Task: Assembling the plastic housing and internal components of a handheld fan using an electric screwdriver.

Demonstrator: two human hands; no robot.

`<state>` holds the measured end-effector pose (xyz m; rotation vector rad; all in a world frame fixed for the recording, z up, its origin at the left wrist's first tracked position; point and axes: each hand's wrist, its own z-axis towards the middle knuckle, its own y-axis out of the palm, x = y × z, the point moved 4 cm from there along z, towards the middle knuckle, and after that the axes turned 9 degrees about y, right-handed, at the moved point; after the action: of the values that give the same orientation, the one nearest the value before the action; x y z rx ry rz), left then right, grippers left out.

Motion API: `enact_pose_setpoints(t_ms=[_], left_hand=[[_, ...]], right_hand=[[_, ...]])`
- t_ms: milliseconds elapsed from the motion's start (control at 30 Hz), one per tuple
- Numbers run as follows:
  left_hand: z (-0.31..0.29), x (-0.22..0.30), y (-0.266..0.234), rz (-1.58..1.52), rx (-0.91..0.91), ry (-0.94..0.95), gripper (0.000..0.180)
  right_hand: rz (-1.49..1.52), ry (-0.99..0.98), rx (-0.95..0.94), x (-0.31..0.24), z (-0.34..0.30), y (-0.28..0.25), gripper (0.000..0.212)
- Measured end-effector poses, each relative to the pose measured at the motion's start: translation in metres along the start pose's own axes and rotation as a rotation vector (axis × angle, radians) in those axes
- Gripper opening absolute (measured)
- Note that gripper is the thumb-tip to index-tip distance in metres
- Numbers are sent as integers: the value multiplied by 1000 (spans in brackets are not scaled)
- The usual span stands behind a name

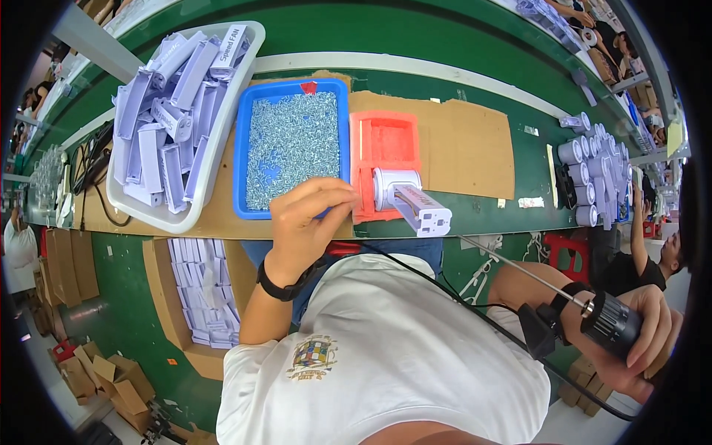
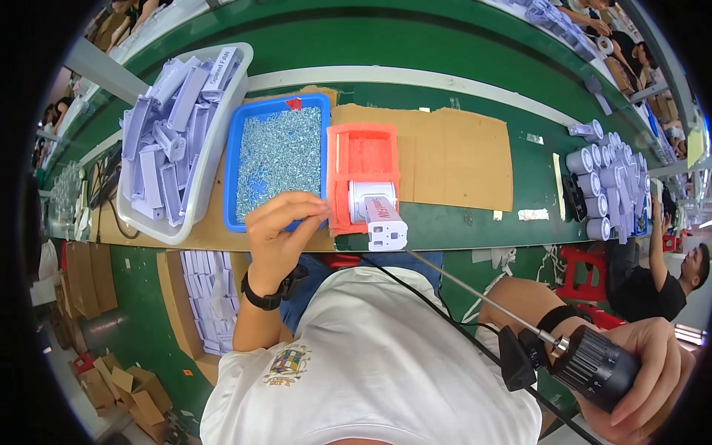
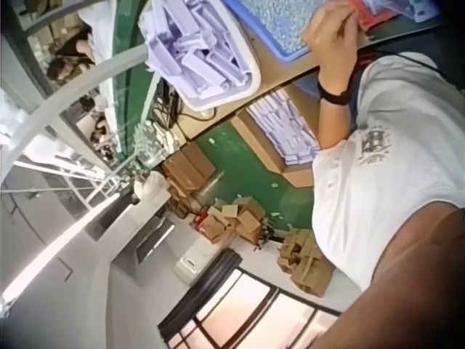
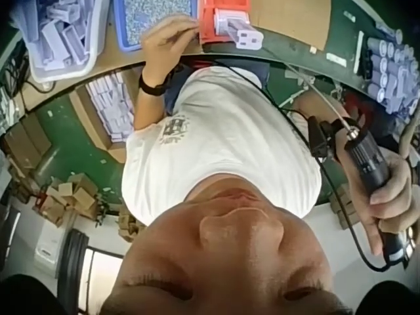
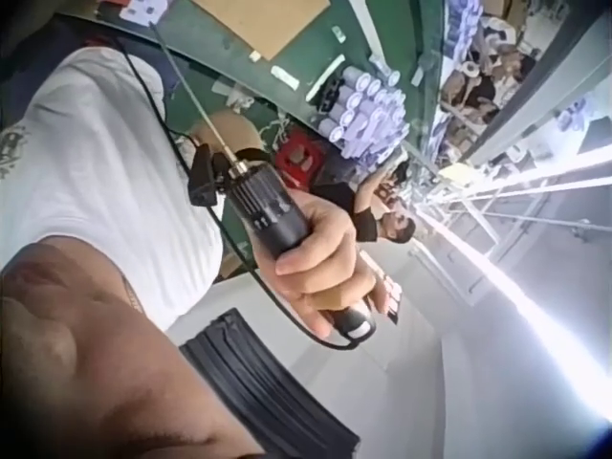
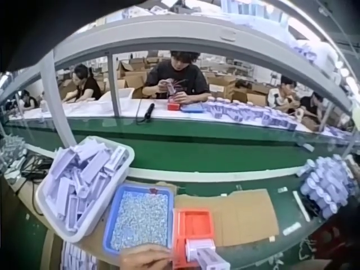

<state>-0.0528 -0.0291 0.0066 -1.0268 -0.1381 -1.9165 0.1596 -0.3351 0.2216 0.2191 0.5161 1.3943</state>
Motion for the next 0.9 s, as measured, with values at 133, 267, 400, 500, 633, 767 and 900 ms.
enact_pose_setpoints(t_ms=[133,267,400,500,633,767,900], left_hand=[[1,5,5,-64,15,16,16],[7,12,12,-54,3,72,17],[8,19,21,23,-4,164,22],[10,22,29,51,10,223,26],[12,21,38,61,62,312,26],[15,22,38,62,48,331,26],[16,21,40,64,10,334,25]], right_hand=[[26,109,-33,10,5,13,37],[-4,285,-48,39,4,24,37],[-33,333,-81,64,-5,21,40],[-108,379,-96,82,-13,19,46],[-91,369,-57,87,-24,4,60],[-68,444,-174,101,-21,3,62],[-9,427,-114,106,-22,2,57]])
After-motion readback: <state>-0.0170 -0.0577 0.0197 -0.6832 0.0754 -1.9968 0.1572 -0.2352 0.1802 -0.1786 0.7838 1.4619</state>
